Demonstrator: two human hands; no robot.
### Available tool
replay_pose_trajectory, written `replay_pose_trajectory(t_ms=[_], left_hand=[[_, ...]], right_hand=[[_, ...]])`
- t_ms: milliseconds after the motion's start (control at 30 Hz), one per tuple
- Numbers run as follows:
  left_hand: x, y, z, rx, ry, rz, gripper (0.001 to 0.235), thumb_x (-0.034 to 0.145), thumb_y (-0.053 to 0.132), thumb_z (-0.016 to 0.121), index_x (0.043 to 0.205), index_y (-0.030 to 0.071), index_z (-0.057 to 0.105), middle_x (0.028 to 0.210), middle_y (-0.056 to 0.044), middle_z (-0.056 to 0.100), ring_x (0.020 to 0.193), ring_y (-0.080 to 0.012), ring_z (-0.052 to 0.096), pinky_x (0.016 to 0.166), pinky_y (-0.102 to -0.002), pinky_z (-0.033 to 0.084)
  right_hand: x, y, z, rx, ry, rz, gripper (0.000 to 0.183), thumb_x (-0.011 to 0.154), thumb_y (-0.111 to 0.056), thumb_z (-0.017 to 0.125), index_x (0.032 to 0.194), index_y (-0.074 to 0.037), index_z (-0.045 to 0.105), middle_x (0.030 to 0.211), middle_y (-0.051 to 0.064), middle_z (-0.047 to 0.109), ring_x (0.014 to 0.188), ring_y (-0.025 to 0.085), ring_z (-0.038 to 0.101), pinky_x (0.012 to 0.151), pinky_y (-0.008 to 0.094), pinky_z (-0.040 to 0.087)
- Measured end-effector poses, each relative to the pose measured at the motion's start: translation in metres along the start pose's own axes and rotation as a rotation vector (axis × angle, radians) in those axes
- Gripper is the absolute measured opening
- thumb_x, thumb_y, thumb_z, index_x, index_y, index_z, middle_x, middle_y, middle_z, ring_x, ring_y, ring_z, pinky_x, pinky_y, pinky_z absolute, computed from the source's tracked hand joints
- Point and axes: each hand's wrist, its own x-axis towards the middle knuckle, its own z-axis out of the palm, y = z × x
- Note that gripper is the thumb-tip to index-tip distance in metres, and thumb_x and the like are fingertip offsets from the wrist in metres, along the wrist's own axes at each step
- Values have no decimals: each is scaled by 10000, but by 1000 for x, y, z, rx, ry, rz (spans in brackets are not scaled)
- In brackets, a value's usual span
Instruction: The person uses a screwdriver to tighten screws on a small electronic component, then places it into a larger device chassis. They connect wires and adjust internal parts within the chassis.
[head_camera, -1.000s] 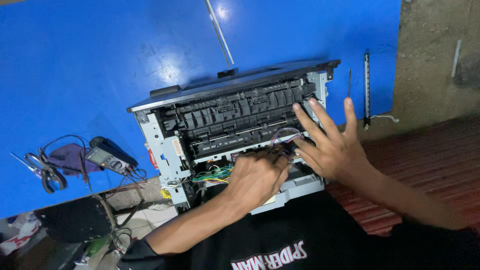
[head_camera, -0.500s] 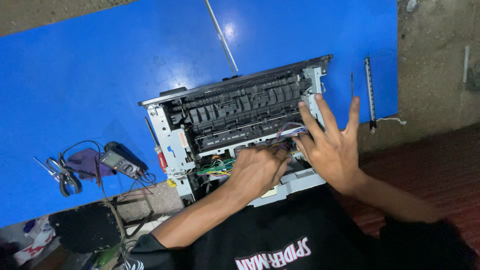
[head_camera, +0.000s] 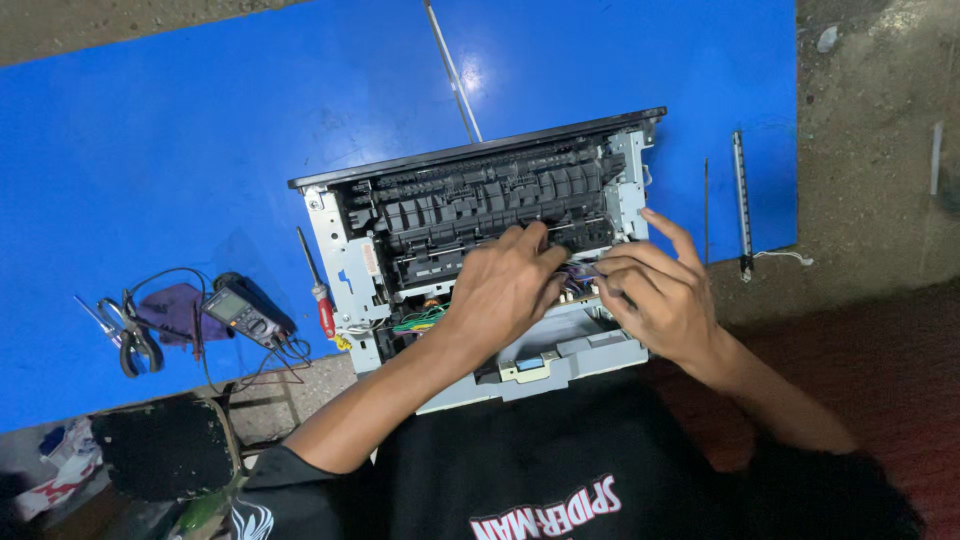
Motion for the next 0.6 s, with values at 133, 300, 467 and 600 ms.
replay_pose_trajectory(t_ms=[133,300,467,600], left_hand=[[9,-4,7,92,-96,27,129,791,118,734,894,41,738,945,-127,638,896,-285,661,663,-416,554],[13,-4,11,282,-18,256,70,781,111,655,794,67,708,963,-106,641,906,-266,667,687,-400,559],[7,-4,1,344,-90,231,139,832,126,627,940,58,682,948,-101,618,893,-261,666,705,-399,552],[3,-7,-10,283,-78,184,207,835,108,608,1034,55,634,1003,-114,619,927,-279,669,717,-388,551]], right_hand=[[-3,5,0,86,10,36,198,793,-68,853,799,-59,655,907,46,760,932,163,713,1177,574,383],[0,4,-5,52,11,45,169,814,-74,840,771,-74,676,909,18,752,955,173,712,1205,593,339],[4,2,-9,-77,-3,-74,90,778,-94,824,808,-73,742,939,50,743,1018,222,680,1177,626,335],[6,2,-10,-128,-30,-88,193,748,-121,831,932,-68,803,984,56,736,1059,240,650,1172,626,345]])
